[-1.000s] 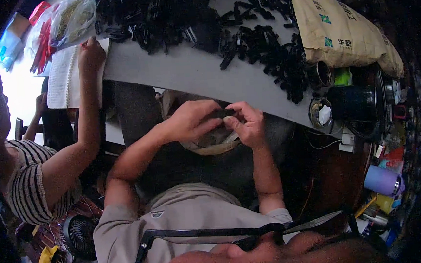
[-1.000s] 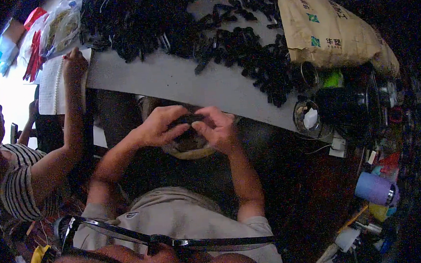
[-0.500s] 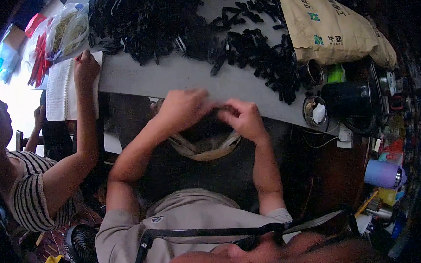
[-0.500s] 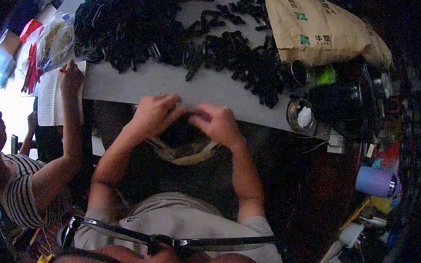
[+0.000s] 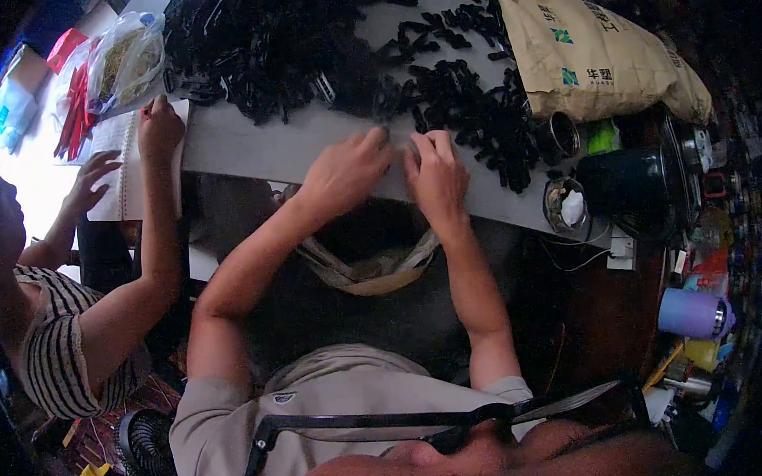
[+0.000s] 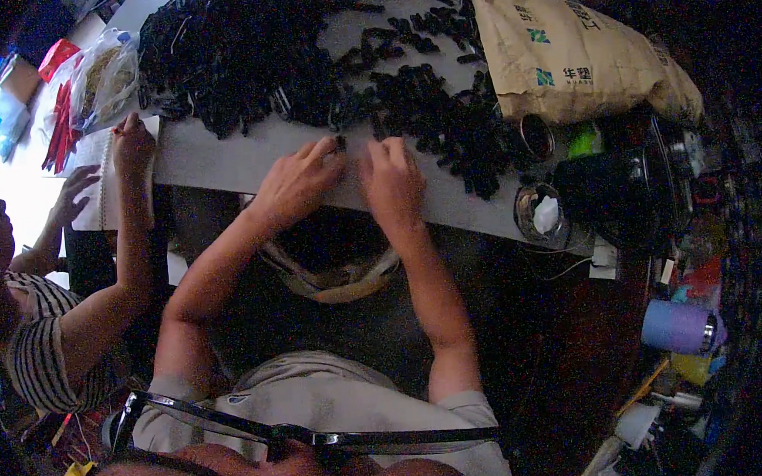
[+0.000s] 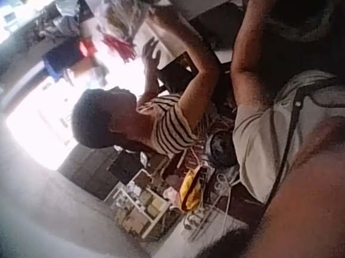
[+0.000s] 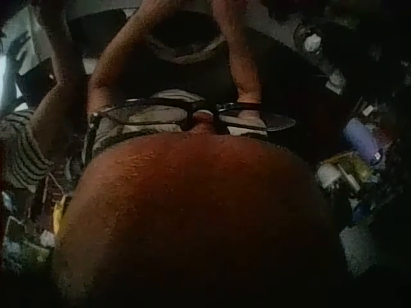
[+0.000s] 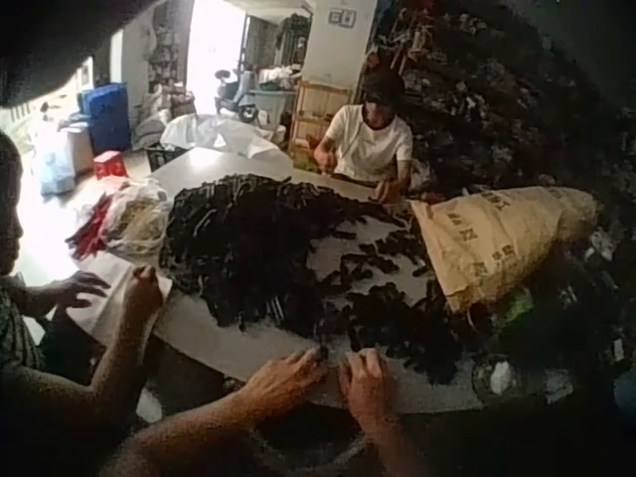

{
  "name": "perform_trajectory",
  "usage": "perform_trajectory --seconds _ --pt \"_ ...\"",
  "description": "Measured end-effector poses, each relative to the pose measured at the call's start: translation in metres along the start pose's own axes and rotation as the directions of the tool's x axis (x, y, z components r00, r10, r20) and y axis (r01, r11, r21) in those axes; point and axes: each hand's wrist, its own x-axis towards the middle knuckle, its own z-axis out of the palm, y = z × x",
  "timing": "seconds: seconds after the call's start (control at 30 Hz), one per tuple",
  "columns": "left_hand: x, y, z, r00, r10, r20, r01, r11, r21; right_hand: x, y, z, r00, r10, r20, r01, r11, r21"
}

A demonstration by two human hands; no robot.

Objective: Sorting small black plastic components on a desk into different piles or containers.

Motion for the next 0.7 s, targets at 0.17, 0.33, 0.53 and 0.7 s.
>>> perform_trajectory --seconds 0.17,0.33,0.53,0.7 --pt "-0.001 -0.006 0.005 0.957 0.176 -0.23 -0.159 0.983 0.093 0.007 -0.006 -0.002 0.988 0.087 -0.126 -0.076 0.993 0.092" --pt "-0.003 -0.01 0.003 0.963 0.239 -0.127 -0.231 0.97 0.072 0.025 0.004 0.009 0.994 0.003 -0.112 -0.004 1.0 -0.009" --pt "-0.015 -0.005 0.004 0.988 -0.064 -0.139 0.033 0.976 -0.217 0.029 0.012 0.0 0.996 0.084 0.039 -0.083 0.996 -0.029" --pt "-0.018 -0.002 0.0 0.979 -0.196 -0.065 0.162 0.925 -0.345 0.031 0.007 -0.016 0.977 0.185 0.101 -0.176 0.98 -0.093"
